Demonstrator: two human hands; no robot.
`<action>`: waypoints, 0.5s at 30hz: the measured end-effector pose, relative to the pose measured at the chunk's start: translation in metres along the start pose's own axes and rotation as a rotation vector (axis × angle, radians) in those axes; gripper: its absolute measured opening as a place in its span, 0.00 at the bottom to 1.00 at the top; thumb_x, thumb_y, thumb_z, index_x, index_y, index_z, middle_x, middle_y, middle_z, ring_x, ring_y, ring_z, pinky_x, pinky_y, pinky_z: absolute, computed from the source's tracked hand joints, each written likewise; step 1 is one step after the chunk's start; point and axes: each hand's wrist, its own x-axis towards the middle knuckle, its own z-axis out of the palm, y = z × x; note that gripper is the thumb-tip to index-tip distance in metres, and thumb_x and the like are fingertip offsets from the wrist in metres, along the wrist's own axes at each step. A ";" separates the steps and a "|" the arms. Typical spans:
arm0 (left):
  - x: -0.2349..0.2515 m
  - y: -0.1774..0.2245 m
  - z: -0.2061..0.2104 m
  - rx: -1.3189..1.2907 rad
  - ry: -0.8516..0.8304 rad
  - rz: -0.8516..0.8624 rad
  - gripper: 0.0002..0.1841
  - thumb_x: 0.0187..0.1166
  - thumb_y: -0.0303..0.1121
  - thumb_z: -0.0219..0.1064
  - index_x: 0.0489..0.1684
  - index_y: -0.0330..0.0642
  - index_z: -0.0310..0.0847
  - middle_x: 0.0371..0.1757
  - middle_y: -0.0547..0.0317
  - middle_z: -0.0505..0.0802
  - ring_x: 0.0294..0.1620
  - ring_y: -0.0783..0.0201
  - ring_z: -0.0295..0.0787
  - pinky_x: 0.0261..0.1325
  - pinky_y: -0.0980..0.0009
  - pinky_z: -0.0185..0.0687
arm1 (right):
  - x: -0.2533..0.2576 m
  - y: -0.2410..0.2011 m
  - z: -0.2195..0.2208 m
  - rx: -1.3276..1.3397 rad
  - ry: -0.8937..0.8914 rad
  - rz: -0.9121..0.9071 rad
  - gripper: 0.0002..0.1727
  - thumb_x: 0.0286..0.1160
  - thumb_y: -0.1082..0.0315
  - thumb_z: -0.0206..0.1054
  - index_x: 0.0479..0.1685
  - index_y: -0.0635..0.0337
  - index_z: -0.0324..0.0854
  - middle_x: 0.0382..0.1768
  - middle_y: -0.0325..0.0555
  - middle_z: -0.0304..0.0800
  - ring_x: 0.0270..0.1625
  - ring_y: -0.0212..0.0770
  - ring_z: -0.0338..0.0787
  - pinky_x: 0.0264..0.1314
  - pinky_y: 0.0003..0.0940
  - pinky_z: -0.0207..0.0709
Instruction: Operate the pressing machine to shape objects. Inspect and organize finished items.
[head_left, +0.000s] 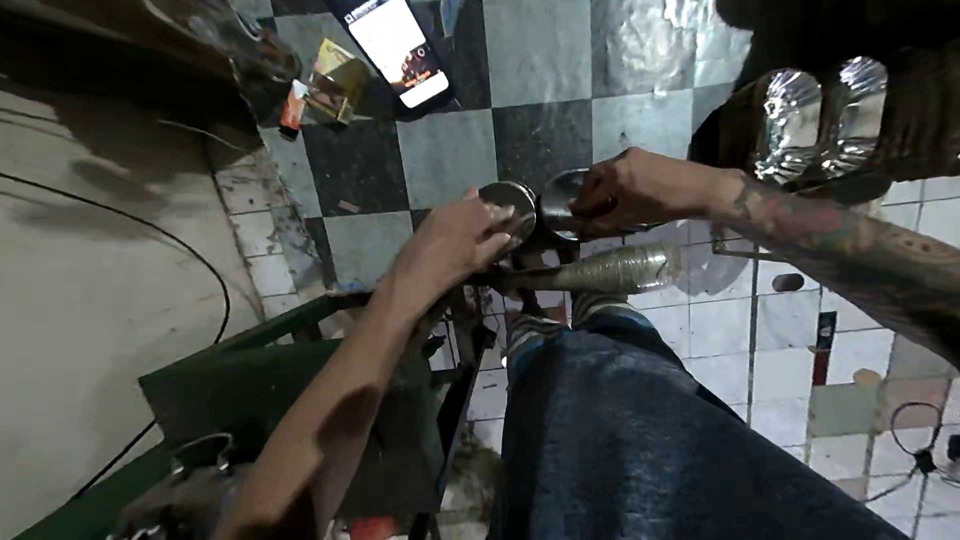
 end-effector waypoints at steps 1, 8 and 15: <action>-0.004 0.008 0.018 0.056 0.067 -0.016 0.24 0.79 0.37 0.70 0.75 0.46 0.81 0.66 0.39 0.88 0.75 0.34 0.78 0.75 0.39 0.74 | -0.009 -0.008 0.016 -0.055 0.070 0.007 0.18 0.71 0.59 0.77 0.57 0.56 0.93 0.52 0.57 0.90 0.56 0.55 0.89 0.62 0.54 0.82; -0.044 0.056 0.036 -0.208 0.587 -0.109 0.16 0.87 0.28 0.60 0.67 0.34 0.85 0.58 0.46 0.95 0.60 0.53 0.93 0.65 0.55 0.86 | -0.039 -0.060 0.065 -0.147 0.657 0.083 0.22 0.75 0.70 0.66 0.69 0.65 0.83 0.64 0.59 0.88 0.63 0.59 0.89 0.61 0.57 0.84; -0.068 0.127 0.082 -1.627 0.697 -0.216 0.14 0.88 0.26 0.55 0.65 0.28 0.74 0.51 0.55 0.93 0.53 0.66 0.93 0.63 0.63 0.90 | -0.060 -0.139 0.076 0.965 0.774 0.099 0.16 0.83 0.69 0.56 0.62 0.68 0.79 0.45 0.37 0.92 0.47 0.21 0.90 0.54 0.23 0.87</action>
